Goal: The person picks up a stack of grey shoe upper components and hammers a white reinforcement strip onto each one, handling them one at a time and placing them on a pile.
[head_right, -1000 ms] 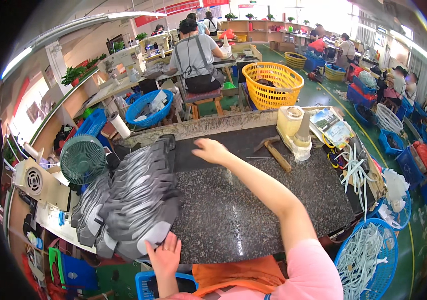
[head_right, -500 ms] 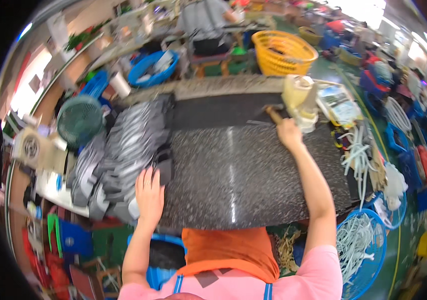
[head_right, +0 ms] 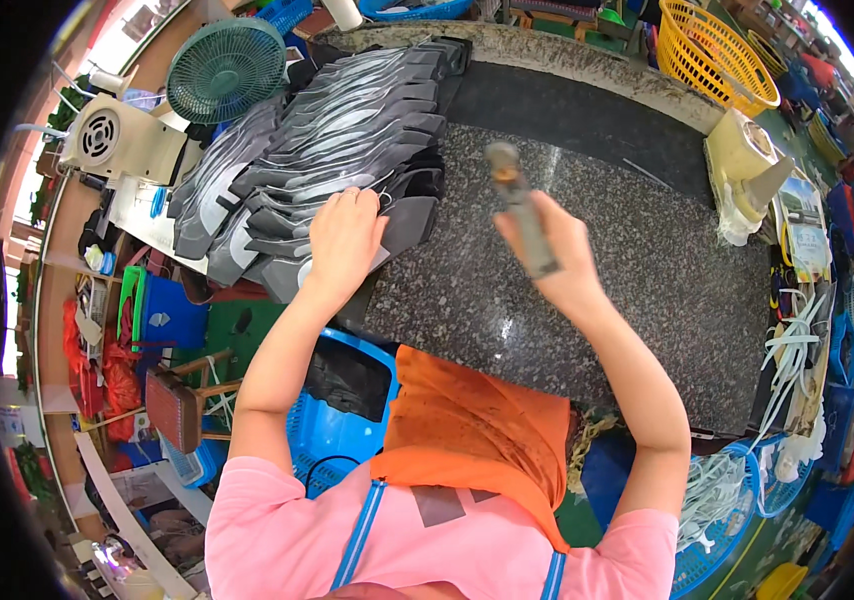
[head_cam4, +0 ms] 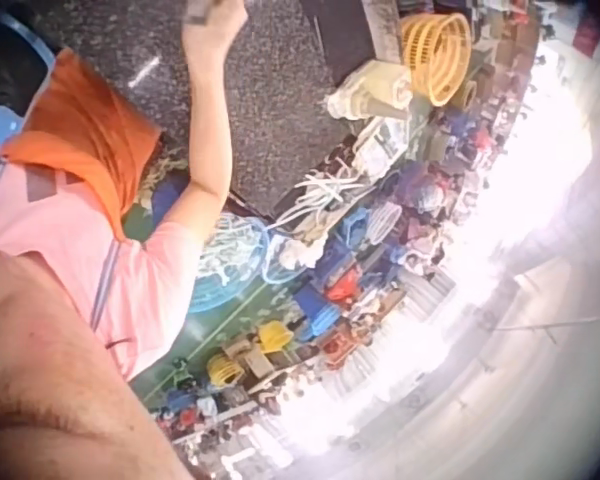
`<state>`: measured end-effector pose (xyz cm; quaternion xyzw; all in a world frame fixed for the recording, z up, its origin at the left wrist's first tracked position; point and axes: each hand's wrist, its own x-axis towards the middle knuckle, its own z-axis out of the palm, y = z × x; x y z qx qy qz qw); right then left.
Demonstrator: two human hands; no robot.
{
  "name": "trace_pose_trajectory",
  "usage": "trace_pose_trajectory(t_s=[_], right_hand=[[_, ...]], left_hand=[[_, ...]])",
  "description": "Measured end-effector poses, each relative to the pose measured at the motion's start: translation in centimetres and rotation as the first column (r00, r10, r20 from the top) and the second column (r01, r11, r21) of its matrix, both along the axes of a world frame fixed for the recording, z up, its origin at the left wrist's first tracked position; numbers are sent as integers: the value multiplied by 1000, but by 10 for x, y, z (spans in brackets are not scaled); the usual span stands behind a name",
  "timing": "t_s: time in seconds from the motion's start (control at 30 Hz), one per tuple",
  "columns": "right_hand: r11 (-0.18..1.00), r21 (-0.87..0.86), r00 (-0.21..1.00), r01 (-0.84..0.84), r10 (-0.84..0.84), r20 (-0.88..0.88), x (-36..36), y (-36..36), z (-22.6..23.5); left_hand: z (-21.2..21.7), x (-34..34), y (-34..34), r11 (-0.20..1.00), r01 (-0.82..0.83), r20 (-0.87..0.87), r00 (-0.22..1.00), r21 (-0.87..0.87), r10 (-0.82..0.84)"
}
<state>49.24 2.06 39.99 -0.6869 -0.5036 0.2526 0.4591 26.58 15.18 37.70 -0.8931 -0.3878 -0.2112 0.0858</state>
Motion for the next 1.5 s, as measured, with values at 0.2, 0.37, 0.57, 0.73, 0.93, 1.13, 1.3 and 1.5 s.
trace_pose_trajectory(t_s=[0.2,0.37,0.57,0.73,0.93,1.13,1.3,1.5], right_hand=[[905,319,938,-282,190,291,-31,71,-38],[845,434,931,-312,180,318,-49,79,-40],[824,342,888,-453,381,259,-50,65,-39],[806,336,855,-488,363,371,-61,59,-50],[809,316,827,-496,329,457,-62,57,-51],[793,252,783,-555,397,479,-65,48,-54],[862,230,845,-452,331,421,-69,22,-44],[942,262,975,-209,181,127,-44,25,-24]], left_hand=[[12,-3,1,986,54,127,991,-158,-34],[29,-10,-3,902,124,151,986,-414,-66],[43,-15,13,709,137,270,960,-692,78],[19,-14,63,955,286,162,949,-74,-271],[39,2,71,909,135,10,990,-394,-142],[23,4,78,944,89,-65,991,-319,-116],[22,5,53,979,202,245,950,-12,-193],[16,-42,5,838,473,174,881,-272,-441]])
